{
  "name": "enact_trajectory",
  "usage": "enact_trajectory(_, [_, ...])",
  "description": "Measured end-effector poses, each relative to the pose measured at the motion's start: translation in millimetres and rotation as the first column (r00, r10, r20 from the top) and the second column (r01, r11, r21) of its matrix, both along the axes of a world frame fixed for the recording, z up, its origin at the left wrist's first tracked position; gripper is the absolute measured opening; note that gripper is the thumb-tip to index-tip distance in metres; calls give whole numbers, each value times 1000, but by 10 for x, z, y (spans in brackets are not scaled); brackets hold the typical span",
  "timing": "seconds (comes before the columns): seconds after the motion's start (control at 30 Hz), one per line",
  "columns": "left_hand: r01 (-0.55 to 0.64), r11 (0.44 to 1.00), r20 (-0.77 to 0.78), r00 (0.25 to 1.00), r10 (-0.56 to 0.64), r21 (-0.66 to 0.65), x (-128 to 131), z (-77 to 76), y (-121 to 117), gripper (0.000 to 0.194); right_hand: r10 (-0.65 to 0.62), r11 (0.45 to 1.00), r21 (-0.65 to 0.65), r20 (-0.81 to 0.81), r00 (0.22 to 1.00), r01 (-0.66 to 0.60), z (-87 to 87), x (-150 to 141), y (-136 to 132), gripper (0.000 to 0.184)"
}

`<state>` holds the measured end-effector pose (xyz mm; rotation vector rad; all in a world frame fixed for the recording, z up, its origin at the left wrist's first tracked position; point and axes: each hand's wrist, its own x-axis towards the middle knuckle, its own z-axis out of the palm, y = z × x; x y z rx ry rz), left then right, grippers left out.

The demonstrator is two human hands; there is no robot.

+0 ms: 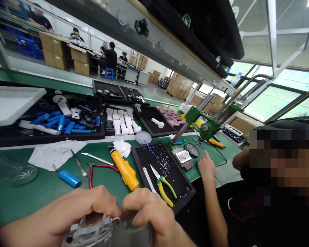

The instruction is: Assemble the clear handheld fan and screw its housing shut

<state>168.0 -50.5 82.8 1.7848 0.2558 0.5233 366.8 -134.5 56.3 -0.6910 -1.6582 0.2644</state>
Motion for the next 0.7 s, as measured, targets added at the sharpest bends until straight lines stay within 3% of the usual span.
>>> enact_trajectory(0.13, [-22,1000,-36,999,22,-14,25,15,-25,22,22,999,-40,-29,999,-24,-13,2,-31,7])
enact_trajectory(0.27, [29,985,-64,997,-41,-173,238,27,49,26,-186,964,-227,-219,958,136,-31,60,-85,23])
enact_trajectory(0.37, [38,969,-22,999,-44,-245,606,8,181,50,-358,867,-463,-328,874,181,-31,274,-13,30])
enact_trajectory(0.47, [-112,982,-86,991,100,-154,1108,-8,319,56,-486,745,-637,-314,816,198,24,685,112,32])
enact_trajectory(0.57, [-157,983,-189,972,137,-94,1652,-27,456,30,-611,671,-655,-224,759,347,249,1255,214,28])
enact_trajectory(0.7, [-146,973,-301,950,87,-179,2342,-106,683,20,-798,603,-412,-332,504,683,950,2137,455,12])
